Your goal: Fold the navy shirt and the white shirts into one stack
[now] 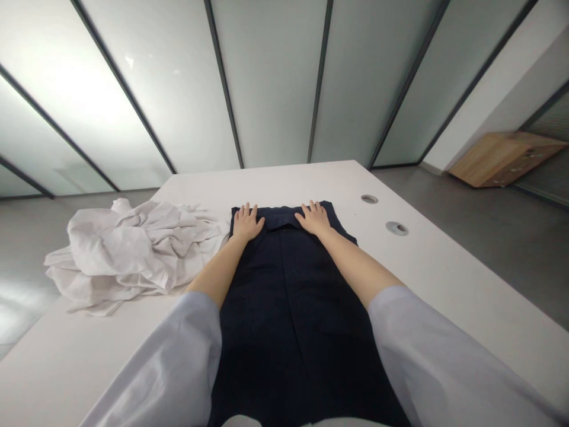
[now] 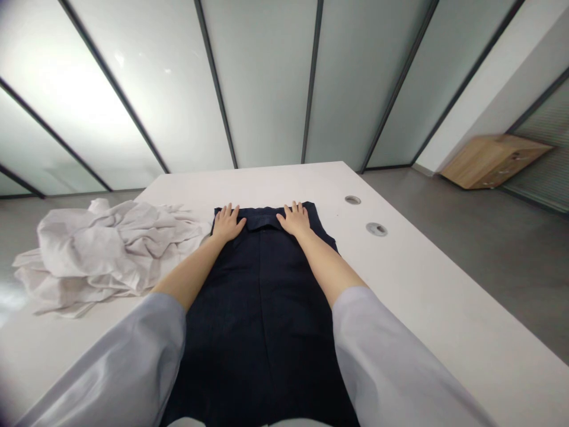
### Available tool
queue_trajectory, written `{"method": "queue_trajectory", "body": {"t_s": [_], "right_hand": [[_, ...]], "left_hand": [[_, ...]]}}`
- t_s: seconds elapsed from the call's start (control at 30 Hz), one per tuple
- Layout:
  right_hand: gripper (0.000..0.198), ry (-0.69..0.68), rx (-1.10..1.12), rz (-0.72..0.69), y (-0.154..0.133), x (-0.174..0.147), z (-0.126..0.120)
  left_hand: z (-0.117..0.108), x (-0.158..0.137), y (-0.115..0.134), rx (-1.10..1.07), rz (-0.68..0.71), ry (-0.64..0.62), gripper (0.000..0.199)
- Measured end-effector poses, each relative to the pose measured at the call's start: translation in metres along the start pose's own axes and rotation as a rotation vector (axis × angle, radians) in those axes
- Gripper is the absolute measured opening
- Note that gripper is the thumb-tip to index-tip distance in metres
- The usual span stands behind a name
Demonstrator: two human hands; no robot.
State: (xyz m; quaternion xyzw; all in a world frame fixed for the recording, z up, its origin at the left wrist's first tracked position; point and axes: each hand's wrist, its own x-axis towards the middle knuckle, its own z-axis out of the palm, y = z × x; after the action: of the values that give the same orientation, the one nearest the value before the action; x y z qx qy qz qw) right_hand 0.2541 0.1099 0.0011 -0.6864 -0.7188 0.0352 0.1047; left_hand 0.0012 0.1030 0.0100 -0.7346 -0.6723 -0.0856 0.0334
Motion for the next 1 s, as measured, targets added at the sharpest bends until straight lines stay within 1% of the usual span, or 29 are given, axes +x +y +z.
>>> {"method": "queue_trajectory", "body": {"t_s": [0.07, 0.1, 0.13, 0.17, 0.23, 0.3, 0.37, 0.43, 0.53, 0.63, 0.7, 0.77, 0.87, 0.93, 1.0], "right_hand": [[0.075, -0.115, 0.014, 0.063, 0.002, 0.001, 0.003], [0.077, -0.145, 0.023, 0.089, 0.003, 0.001, 0.003], [0.078, -0.158, 0.03, 0.102, 0.005, 0.001, 0.004], [0.078, -0.161, 0.036, 0.1, 0.006, 0.001, 0.004], [0.078, -0.15, 0.049, 0.077, 0.009, -0.001, 0.003], [0.075, -0.106, 0.07, 0.041, 0.012, -0.003, 0.003], [0.069, -0.048, 0.091, 0.008, 0.015, -0.005, 0.002], [0.063, -0.005, 0.095, -0.028, 0.019, -0.008, 0.0], [0.056, 0.023, 0.055, -0.113, 0.027, -0.016, -0.004], [0.053, 0.02, -0.006, -0.211, 0.032, -0.035, -0.012], [0.055, -0.012, -0.046, -0.239, 0.03, -0.053, -0.015], [0.064, -0.077, -0.078, -0.192, 0.024, -0.073, -0.016], [0.083, -0.185, -0.09, -0.052, 0.014, -0.097, -0.011], [0.092, -0.219, -0.084, -0.008, 0.01, -0.103, -0.006], [0.096, -0.227, -0.078, 0.0, 0.009, -0.101, -0.003]], "left_hand": [[0.004, 0.003, 0.0, 0.016, 0.008, -0.173, 0.07], [0.006, 0.004, -0.001, 0.016, -0.003, -0.234, 0.072], [0.008, 0.004, -0.002, 0.014, -0.013, -0.265, 0.074], [0.009, 0.004, -0.002, 0.011, -0.014, -0.267, 0.076], [0.008, 0.001, -0.002, 0.013, -0.008, -0.226, 0.077], [0.005, -0.006, -0.001, 0.028, -0.007, -0.168, 0.076], [0.0, -0.014, 0.001, 0.047, -0.009, -0.137, 0.076], [-0.007, -0.025, 0.004, 0.053, -0.009, -0.163, 0.076], [-0.018, -0.048, 0.008, 0.035, 0.005, -0.239, 0.078], [-0.026, -0.074, 0.014, 0.025, 0.01, -0.277, 0.081], [-0.028, -0.089, 0.019, 0.026, -0.003, -0.297, 0.084], [-0.028, -0.099, 0.023, 0.024, -0.001, -0.324, 0.087], [-0.021, -0.104, 0.028, 0.035, 0.024, -0.333, 0.088], [-0.015, -0.102, 0.029, 0.057, 0.03, -0.304, 0.089], [-0.009, -0.098, 0.03, 0.073, 0.027, -0.28, 0.089]]}}
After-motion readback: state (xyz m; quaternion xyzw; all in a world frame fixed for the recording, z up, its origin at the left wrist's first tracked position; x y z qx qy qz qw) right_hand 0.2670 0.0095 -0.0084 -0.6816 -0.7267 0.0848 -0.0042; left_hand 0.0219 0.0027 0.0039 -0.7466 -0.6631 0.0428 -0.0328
